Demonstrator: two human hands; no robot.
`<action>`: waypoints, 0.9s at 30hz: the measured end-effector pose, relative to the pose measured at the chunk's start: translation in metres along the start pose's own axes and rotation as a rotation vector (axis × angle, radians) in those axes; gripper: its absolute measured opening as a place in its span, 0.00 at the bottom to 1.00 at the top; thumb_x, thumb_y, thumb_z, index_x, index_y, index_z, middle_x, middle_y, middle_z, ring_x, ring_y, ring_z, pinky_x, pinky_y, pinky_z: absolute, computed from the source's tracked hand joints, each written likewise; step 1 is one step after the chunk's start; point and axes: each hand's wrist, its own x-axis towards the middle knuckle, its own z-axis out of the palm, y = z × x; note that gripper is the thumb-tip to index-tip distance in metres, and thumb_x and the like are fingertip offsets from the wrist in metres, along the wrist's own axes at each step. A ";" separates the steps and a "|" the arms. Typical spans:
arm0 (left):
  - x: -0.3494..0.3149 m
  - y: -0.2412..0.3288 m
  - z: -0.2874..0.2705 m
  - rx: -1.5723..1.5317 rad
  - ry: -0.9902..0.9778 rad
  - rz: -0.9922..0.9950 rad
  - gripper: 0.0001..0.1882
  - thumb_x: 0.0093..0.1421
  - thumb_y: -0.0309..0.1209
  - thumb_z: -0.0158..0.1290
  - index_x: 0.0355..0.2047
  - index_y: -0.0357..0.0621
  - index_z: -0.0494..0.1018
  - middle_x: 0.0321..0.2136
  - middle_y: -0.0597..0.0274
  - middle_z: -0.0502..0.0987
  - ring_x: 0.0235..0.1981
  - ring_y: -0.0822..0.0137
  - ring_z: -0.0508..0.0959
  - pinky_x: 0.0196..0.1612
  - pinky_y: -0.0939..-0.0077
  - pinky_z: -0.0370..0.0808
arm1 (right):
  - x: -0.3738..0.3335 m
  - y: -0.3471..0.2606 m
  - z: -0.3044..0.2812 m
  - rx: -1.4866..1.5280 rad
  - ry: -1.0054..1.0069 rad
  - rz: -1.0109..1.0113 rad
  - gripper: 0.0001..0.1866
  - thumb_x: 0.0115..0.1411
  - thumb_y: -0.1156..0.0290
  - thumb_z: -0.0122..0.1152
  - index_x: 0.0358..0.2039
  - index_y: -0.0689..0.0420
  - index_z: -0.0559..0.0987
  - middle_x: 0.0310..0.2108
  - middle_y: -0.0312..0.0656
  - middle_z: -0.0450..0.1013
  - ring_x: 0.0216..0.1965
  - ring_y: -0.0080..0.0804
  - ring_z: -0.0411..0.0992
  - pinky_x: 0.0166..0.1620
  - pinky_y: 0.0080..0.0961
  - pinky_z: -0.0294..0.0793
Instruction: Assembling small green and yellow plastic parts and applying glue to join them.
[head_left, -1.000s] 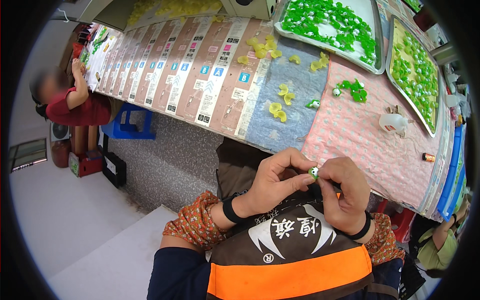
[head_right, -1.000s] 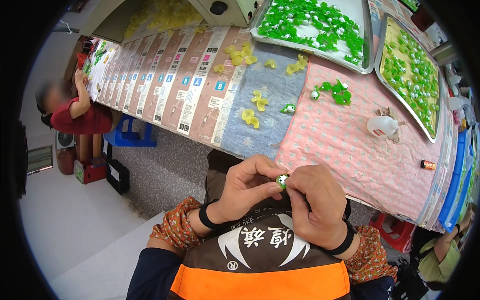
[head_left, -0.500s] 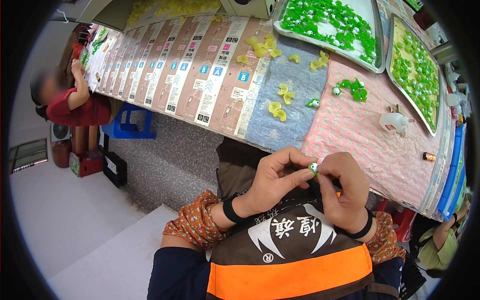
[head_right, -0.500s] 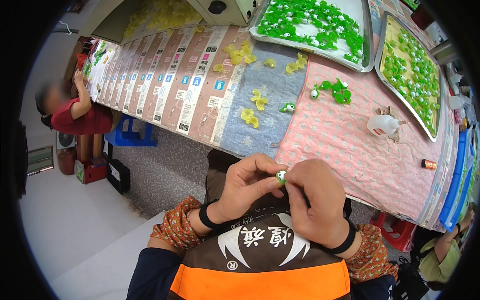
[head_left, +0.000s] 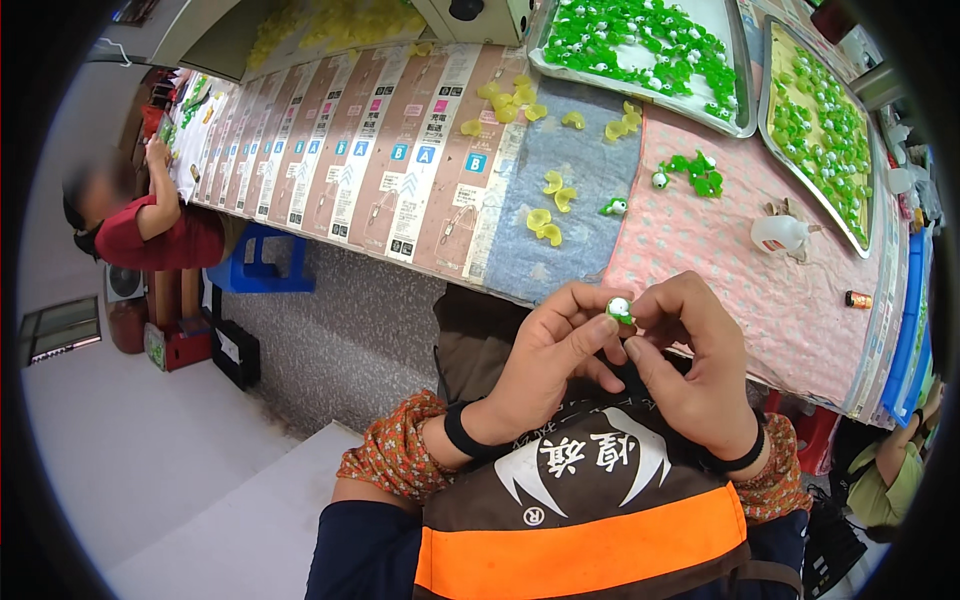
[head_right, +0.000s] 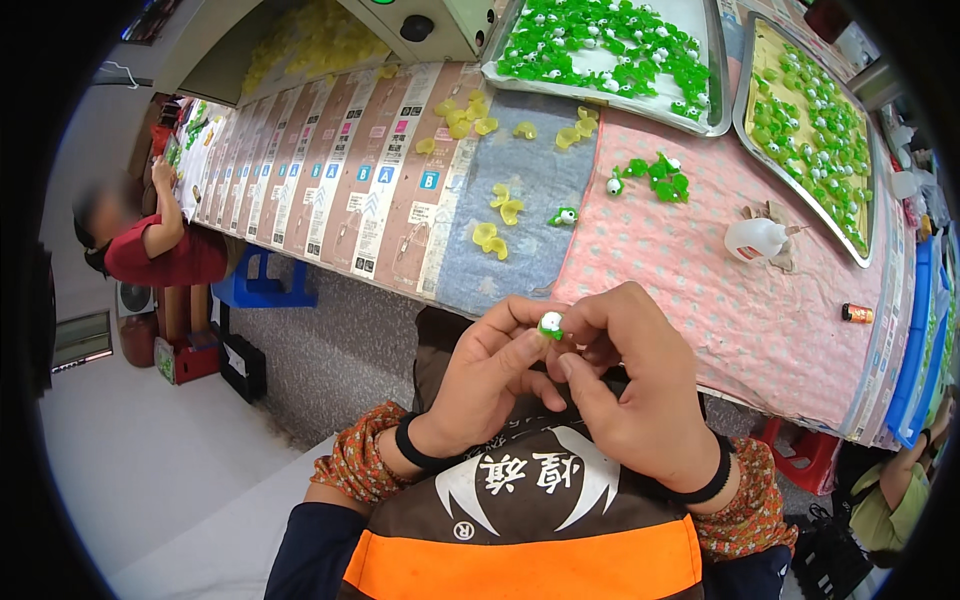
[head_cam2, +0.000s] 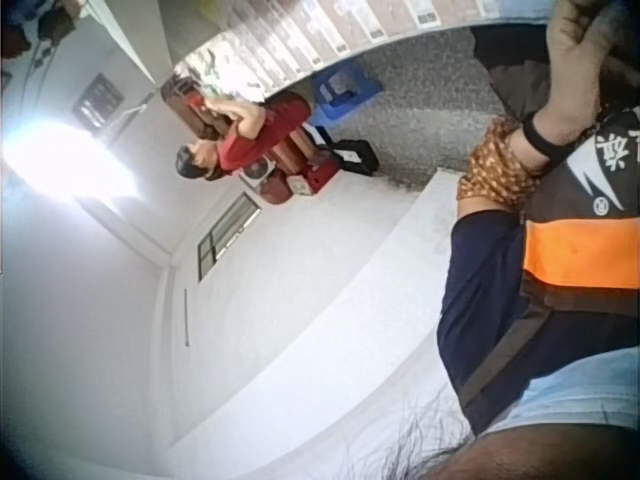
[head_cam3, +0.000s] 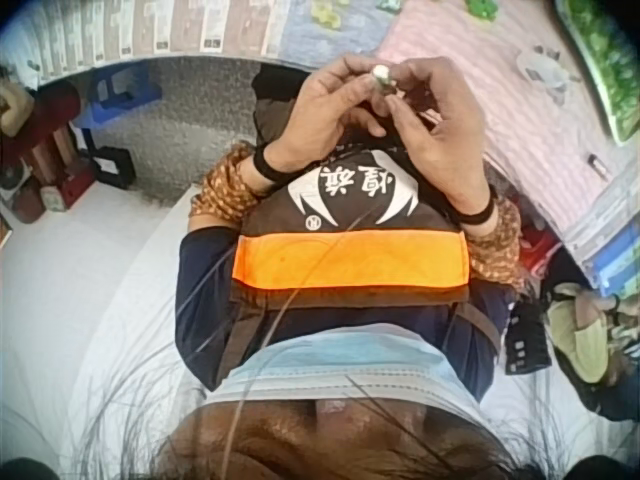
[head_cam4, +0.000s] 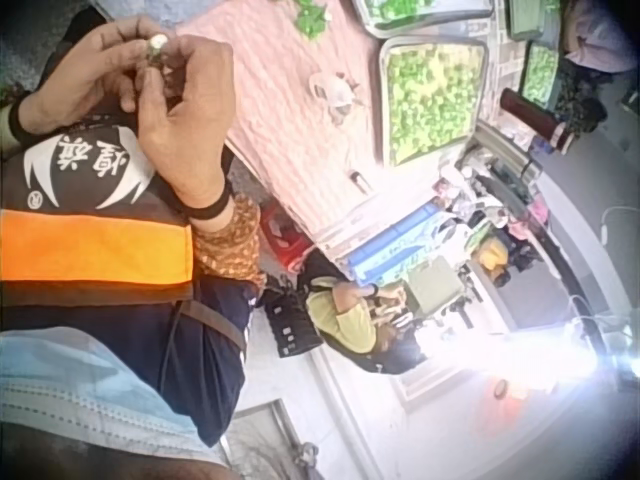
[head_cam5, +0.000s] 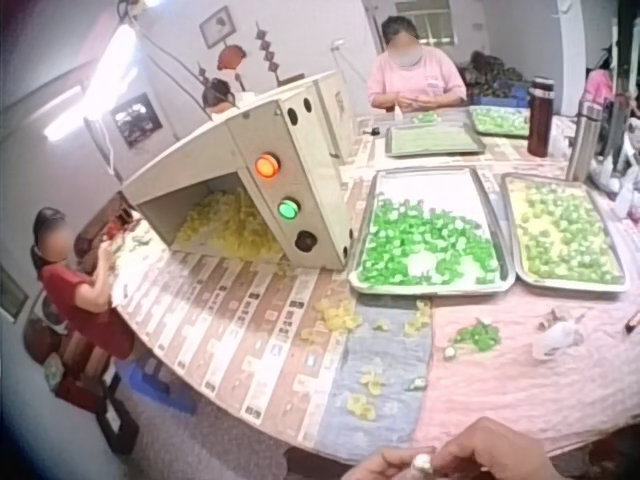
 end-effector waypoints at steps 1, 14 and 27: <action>-0.001 0.002 0.003 -0.044 0.012 -0.029 0.14 0.70 0.31 0.50 0.52 0.38 0.68 0.43 0.59 0.76 0.39 0.72 0.79 0.33 0.77 0.84 | 0.002 -0.003 0.002 -0.118 0.025 -0.114 0.11 0.56 0.84 0.62 0.39 0.61 0.75 0.32 0.40 0.71 0.29 0.24 0.72 0.27 0.24 0.72; -0.002 -0.009 -0.006 0.417 0.002 0.137 0.15 0.73 0.41 0.46 0.41 0.40 0.69 0.33 0.65 0.76 0.31 0.78 0.76 0.31 0.83 0.77 | 0.001 0.012 -0.006 0.042 -0.078 0.100 0.07 0.59 0.77 0.64 0.36 0.61 0.75 0.30 0.35 0.69 0.29 0.18 0.70 0.26 0.17 0.71; 0.000 0.006 -0.006 0.250 -0.108 0.018 0.12 0.72 0.32 0.45 0.52 0.38 0.63 0.40 0.56 0.76 0.34 0.69 0.81 0.35 0.76 0.83 | 0.004 0.010 -0.011 0.504 -0.133 0.489 0.07 0.63 0.73 0.62 0.37 0.61 0.74 0.32 0.32 0.71 0.29 0.13 0.68 0.25 0.13 0.72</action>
